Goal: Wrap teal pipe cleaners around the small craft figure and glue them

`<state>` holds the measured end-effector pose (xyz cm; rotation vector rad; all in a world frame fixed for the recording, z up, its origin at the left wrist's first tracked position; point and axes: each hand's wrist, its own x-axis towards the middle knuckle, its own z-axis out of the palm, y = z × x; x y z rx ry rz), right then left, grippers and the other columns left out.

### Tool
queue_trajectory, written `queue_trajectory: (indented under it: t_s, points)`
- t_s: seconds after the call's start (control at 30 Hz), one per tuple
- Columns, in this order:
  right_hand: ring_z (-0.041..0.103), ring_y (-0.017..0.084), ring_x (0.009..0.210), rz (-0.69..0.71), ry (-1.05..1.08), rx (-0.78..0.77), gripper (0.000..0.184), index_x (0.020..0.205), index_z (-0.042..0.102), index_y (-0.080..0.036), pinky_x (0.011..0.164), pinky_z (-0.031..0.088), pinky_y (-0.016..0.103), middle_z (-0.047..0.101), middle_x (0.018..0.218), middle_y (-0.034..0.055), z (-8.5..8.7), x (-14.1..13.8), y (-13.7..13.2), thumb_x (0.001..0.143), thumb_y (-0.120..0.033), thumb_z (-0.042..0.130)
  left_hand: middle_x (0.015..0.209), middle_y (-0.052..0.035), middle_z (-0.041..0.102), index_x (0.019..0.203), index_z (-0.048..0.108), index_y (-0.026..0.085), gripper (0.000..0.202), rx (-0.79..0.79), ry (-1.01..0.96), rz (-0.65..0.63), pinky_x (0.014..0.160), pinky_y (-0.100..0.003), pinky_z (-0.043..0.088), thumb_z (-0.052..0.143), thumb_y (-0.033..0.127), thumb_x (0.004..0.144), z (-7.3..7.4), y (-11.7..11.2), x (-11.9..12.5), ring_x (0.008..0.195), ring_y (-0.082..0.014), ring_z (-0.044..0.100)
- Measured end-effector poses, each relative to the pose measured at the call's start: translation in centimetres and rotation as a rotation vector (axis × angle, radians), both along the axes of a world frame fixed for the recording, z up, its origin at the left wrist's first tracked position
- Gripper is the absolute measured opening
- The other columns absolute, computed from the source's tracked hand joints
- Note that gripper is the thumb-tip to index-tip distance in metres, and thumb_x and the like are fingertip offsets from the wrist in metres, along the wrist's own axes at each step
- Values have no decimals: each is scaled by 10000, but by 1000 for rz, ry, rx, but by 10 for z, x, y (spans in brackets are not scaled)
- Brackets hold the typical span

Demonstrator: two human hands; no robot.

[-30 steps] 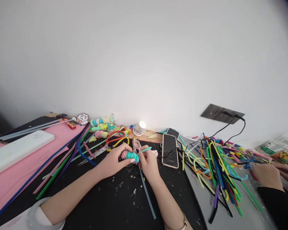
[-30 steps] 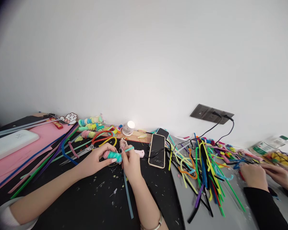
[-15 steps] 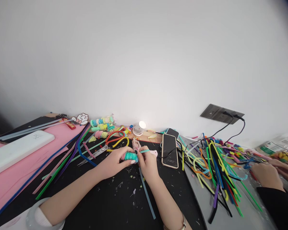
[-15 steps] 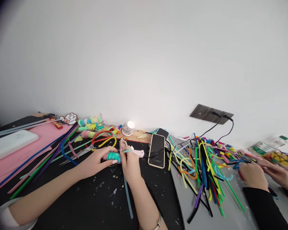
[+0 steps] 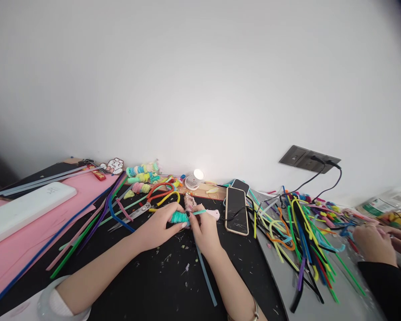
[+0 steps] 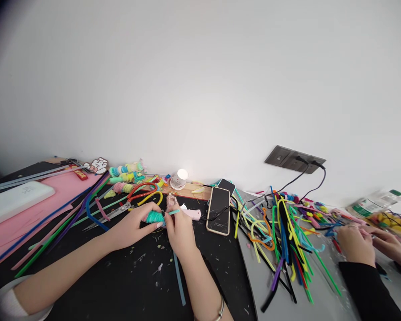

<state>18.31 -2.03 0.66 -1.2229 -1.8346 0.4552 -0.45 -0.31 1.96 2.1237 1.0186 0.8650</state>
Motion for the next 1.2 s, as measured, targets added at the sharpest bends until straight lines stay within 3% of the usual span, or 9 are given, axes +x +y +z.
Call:
queue_trajectory:
  t_s: [0.33,0.5,0.77,1.03,1.2]
  points:
    - [607,197,660,2,-43,49,124,908,563,-233,630,440,282,665,790,34,-2,1,1,983,-244,465,954,-21,663,994,569,244,105,17,-5,-1,744,-337,514,574,322,924,-4,1,-1,848,-219,623]
    - [622,202,757,-16,-60,162,141,902,567,-225,689,467,294,646,869,51,-2,1,1,994,-236,461,968,-26,656,1003,559,243,120,19,7,4,743,-337,500,576,326,918,-4,0,-2,852,-220,614]
    - [580,190,697,-10,-97,241,185,863,554,-227,636,438,286,605,804,32,4,1,-4,1009,-225,440,904,-10,636,960,558,243,69,73,8,25,705,-321,479,563,299,920,-5,2,-2,781,-200,578]
    - [559,202,672,57,-171,350,216,799,532,-244,612,412,297,568,722,36,14,-2,-13,982,-184,434,899,-18,630,978,549,234,94,167,-44,148,711,-338,485,544,314,930,-12,8,-3,778,-212,595]
    - [545,190,665,115,-271,319,259,754,546,-239,612,404,290,565,722,36,15,-5,-13,977,-169,434,921,-32,651,983,526,235,93,169,-61,244,746,-356,505,549,304,925,-18,10,-2,815,-227,624]
